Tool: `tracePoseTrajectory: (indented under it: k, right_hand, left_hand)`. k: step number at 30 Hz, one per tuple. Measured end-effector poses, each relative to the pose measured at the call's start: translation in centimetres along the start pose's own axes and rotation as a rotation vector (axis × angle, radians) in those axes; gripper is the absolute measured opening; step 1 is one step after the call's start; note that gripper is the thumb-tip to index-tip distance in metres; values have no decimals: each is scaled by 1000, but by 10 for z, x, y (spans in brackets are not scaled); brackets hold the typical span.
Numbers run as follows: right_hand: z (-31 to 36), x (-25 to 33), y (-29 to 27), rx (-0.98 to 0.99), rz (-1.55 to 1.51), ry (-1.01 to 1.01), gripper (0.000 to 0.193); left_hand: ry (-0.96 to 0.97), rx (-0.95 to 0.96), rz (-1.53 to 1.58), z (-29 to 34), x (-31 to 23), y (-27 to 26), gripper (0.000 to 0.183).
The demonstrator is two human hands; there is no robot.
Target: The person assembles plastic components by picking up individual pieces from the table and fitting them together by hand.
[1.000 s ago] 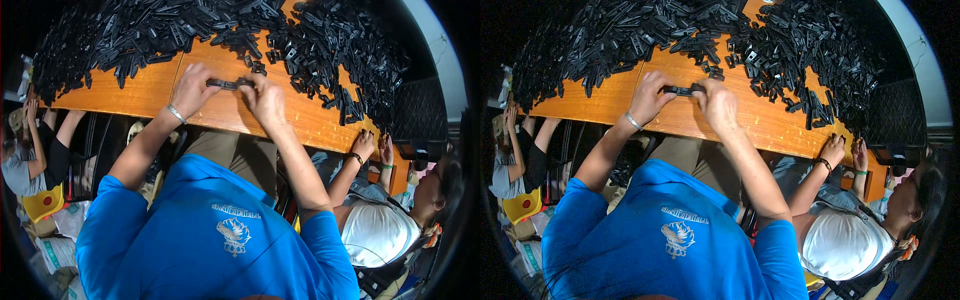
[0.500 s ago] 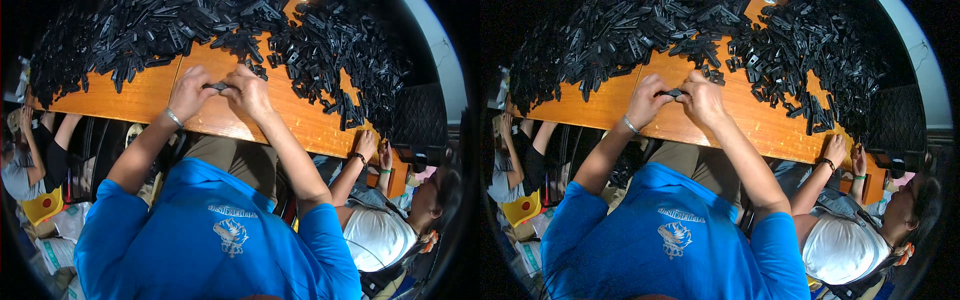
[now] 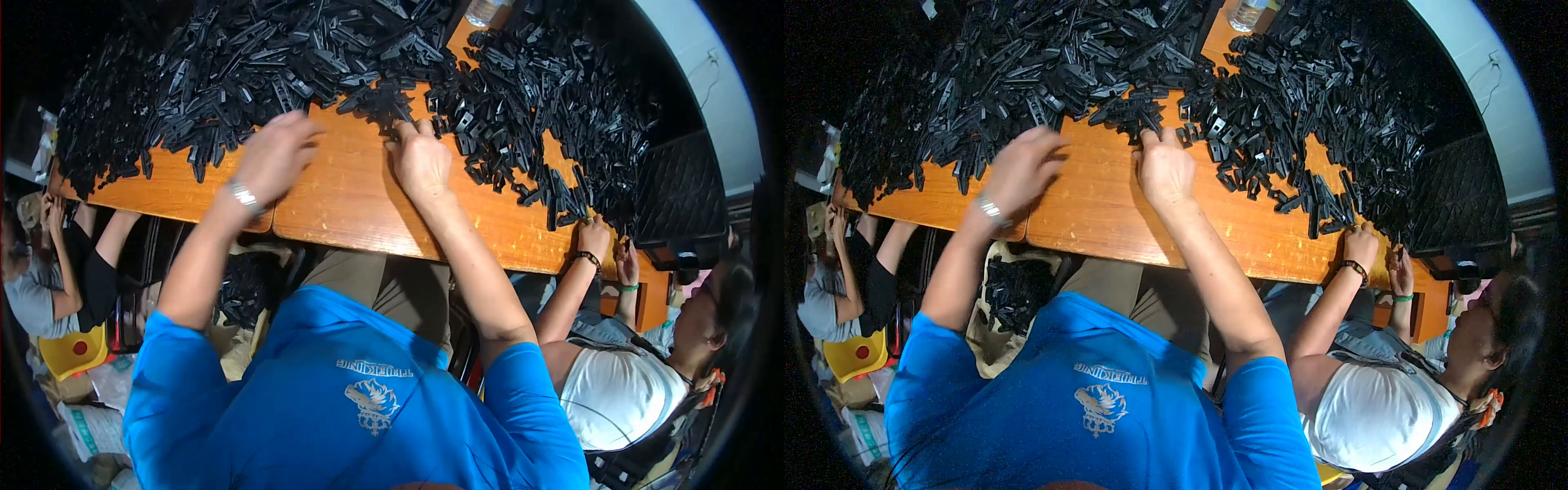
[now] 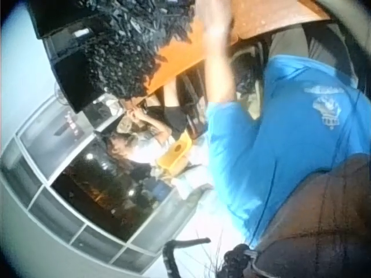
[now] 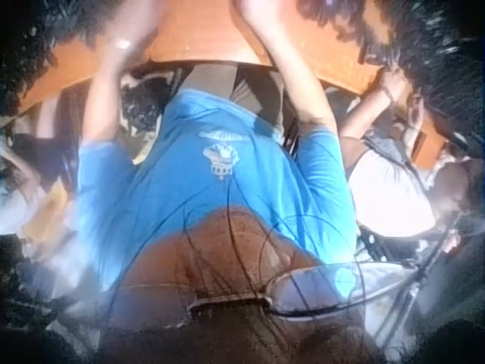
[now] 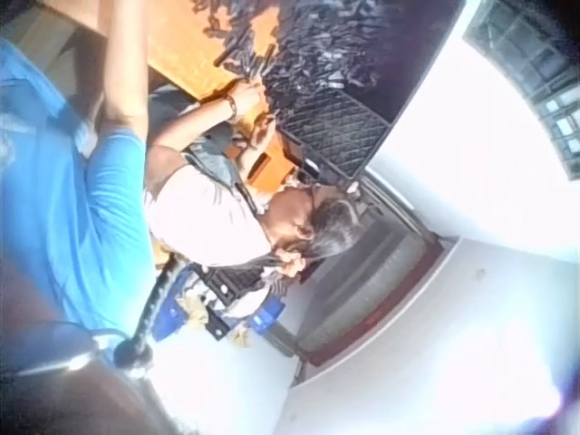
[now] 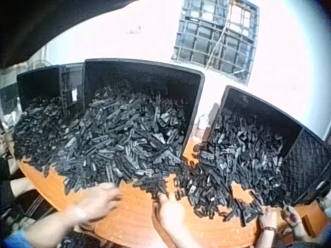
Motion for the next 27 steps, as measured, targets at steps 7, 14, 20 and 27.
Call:
tracePoseTrajectory:
  k: [7,14,20,27]
  right_hand:
    - [-4,-21,14,61,47,-76,19]
    - [3,-8,-4,-99,-118,-176,25]
    - [17,16,13,51,-254,-173,13]
    - [11,10,6,198,-120,-3,22]
  left_hand:
    - [216,-215,-175,-95,-15,102,19]
    - [169,-270,60,-86,-2,97,15]
    - [-336,-97,577,-38,0,85,28]
    - [-272,-176,66,-1,6,80,30]
Point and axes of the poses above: each hand's wrist, its own z-axis away from the middle knuckle, its own y-axis out of the palm, x = y × z, the point moved 1 cm from there along -z, towards the middle knuckle, and after that the axes turned 10 degrees about -y, right-handed, at the moved point
